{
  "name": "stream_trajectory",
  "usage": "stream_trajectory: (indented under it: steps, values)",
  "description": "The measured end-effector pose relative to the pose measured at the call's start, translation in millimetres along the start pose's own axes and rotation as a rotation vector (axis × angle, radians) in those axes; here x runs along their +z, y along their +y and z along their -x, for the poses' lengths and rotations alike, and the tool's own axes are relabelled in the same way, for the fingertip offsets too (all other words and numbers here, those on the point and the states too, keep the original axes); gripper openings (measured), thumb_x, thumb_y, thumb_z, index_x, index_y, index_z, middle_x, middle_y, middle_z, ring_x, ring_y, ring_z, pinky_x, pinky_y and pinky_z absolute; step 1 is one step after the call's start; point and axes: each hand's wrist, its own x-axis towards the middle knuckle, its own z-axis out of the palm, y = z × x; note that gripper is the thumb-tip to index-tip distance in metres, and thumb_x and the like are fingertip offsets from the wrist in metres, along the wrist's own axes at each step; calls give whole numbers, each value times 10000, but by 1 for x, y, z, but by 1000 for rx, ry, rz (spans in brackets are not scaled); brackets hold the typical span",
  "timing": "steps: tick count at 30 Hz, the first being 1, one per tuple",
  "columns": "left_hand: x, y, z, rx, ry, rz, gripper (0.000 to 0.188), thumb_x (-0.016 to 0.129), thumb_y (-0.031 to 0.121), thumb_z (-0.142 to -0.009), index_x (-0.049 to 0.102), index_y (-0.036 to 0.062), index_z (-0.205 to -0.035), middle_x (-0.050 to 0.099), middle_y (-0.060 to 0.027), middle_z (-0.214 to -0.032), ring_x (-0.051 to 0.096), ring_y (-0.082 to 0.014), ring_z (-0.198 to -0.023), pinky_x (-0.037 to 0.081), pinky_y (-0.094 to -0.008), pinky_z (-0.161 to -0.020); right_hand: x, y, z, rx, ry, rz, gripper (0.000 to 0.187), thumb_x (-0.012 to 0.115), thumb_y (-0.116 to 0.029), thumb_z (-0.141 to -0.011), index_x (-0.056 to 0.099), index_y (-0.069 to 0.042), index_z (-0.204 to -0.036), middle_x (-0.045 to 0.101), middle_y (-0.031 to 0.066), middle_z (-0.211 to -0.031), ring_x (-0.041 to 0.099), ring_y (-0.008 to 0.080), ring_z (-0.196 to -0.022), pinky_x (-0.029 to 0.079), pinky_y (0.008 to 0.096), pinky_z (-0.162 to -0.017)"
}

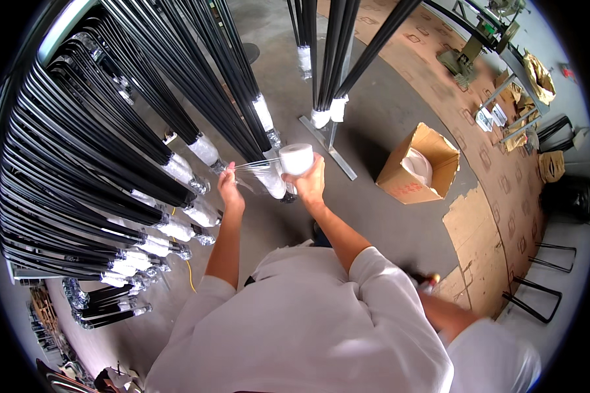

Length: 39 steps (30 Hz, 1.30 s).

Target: The person wraps the ends of multiple black metal frames with clear plastic film. They hold a roll of film and repeatedly wrap it around the frame ends, then tear off the film to secure it. The wrapped frames are placed back into a vertical rack.

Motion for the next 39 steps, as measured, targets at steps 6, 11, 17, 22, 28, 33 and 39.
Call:
stream_trajectory:
  steps: [6,11,17,22,28,33,39]
  values:
    - [21,-37,-65,-329,-289,263,210,393,93,-860,501,42,-1033,530,-55,-1108,492,-144,-947,354,-298,-882,5,-22,-27,21,-32,87,837,808,-163,-456,357,-51,-1151,435,127,-1099,441,287,-1057,375,364,-906]
    - [26,-25,-64,-272,-399,-184,280,429,111,-806,569,37,-1037,604,-32,-947,532,-124,-868,385,-255,-777,1,-7,-62,5,-50,153,875,831,-128,-423,350,-58,-1150,475,122,-1095,475,255,-1038,402,350,-892]
    - [43,-11,-8,-155,-456,-197,249,458,71,-801,597,0,-995,616,-28,-957,537,-104,-872,384,-223,-781,18,68,-117,13,-330,-104,852,814,-92,-452,339,-58,-1158,473,105,-1086,452,269,-1051,384,362,-910]
    - [39,22,53,-290,-301,-77,277,489,93,-813,554,-3,-1065,589,-64,-1027,536,-113,-899,407,-245,-804,13,8,-92,-85,-817,-140,829,720,-50,-411,399,-43,-1174,517,90,-1051,474,228,-1022,366,317,-901]
    - [3,24,53,-402,-252,-192,391,567,195,-762,525,-12,-1091,584,-75,-1023,554,-129,-875,440,-264,-782,26,-20,-63,343,-1272,-477,904,577,-2,-369,392,-35,-1254,513,62,-1104,436,190,-1071,284,266,-959]
    - [-5,12,49,-390,-464,195,446,592,235,-731,524,-18,-1093,588,-80,-1011,560,-138,-869,450,-271,-772,37,-10,-52,434,-1354,-584,831,585,-59,-409,418,-27,-1223,509,79,-1129,454,209,-1066,311,292,-941]
    - [18,22,48,-297,-782,261,499,577,278,-714,517,-21,-1108,597,-96,-992,581,-169,-854,471,-289,-763,5,-16,-46,-191,-891,381,638,623,-168,-587,448,18,-1171,491,150,-1139,464,233,-1068,346,363,-921]
